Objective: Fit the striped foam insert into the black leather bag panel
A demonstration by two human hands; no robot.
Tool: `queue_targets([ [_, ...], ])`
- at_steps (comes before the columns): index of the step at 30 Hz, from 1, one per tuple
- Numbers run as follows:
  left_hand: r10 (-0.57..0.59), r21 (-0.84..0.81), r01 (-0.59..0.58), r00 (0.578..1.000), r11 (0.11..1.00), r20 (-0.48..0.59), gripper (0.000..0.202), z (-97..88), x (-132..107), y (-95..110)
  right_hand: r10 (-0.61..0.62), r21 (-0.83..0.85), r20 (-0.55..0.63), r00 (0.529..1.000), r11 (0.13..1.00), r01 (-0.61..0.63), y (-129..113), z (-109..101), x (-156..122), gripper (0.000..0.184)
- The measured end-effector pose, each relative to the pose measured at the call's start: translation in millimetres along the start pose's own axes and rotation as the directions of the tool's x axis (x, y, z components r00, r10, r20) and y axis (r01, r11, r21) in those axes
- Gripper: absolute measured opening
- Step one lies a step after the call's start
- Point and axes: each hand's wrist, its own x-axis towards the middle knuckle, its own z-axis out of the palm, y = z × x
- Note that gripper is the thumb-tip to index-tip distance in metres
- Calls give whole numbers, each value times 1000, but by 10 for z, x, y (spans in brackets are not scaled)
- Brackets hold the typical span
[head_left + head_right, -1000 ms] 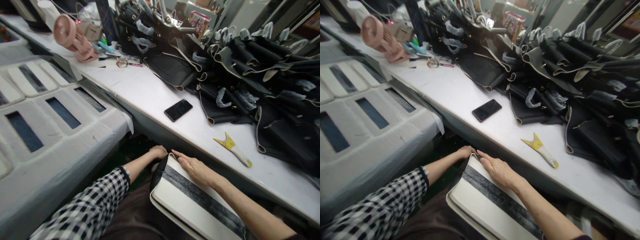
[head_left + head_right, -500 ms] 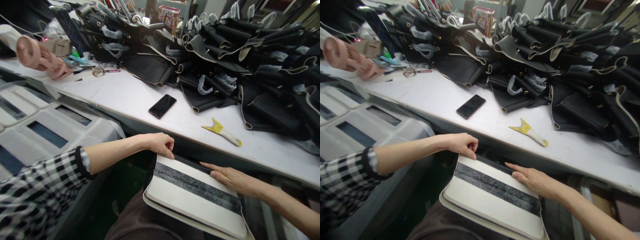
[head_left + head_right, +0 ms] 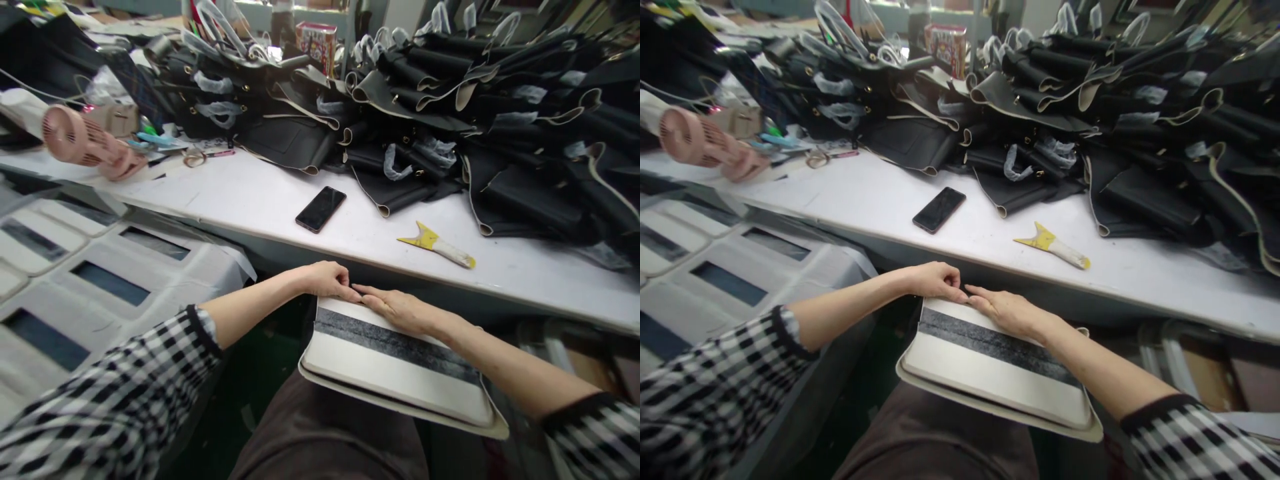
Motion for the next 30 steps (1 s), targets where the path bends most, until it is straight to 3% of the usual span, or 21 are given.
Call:
queue_targets([
  [3,6,-341,-12,1000,940,-17,56,87,-64,-169,24,-64,-84,996,997,-29,48,40,-89,58],
  [6,-60,-701,-8,996,713,-72,64,251,-241,-425,6,-143,-187,982,989,-34,134,102,-257,57],
  [8,-172,-846,-14,977,533,-125,64,457,-413,-621,6,-183,-276,961,981,-59,186,180,-402,56],
  [10,-347,-920,-20,923,392,-168,61,761,-613,-793,8,-196,-386,922,976,-90,206,297,-578,53],
  [12,-523,-951,-42,827,306,-205,56,1124,-838,-892,-14,-181,-522,853,979,-95,178,453,-788,50],
  [14,-630,-930,-123,703,348,-329,51,1450,-1092,-883,-30,-132,-649,760,988,-74,108,643,-1027,46],
  [16,-609,-801,-211,551,561,-571,41,1635,-1354,-753,-21,-77,-747,665,995,-55,17,859,-1272,40],
  [18,-379,-518,-258,439,816,-815,25,1637,-1574,-517,-11,-52,-817,577,997,-55,-67,1084,-1487,34],
  [19,-190,-322,-271,419,907,-888,18,1582,-1647,-372,-8,-49,-845,534,997,-64,-99,1193,-1573,31],
  [21,217,79,-303,453,950,-865,18,1428,-1693,-56,-6,-50,-885,465,995,-83,-137,1387,-1693,29],
  [23,489,333,-361,561,871,-668,25,1308,-1608,244,-11,-51,-911,412,995,-87,-147,1535,-1747,30],
  [25,574,420,-405,685,812,-449,28,1284,-1440,476,-8,-43,-931,364,995,-89,-141,1630,-1750,30],
  [27,555,454,-395,776,799,-300,24,1343,-1263,616,12,-20,-947,322,995,-94,-134,1680,-1724,26],
  [30,496,525,-324,838,787,-227,15,1468,-1084,700,40,13,-962,269,995,-101,-130,1713,-1665,17],
])
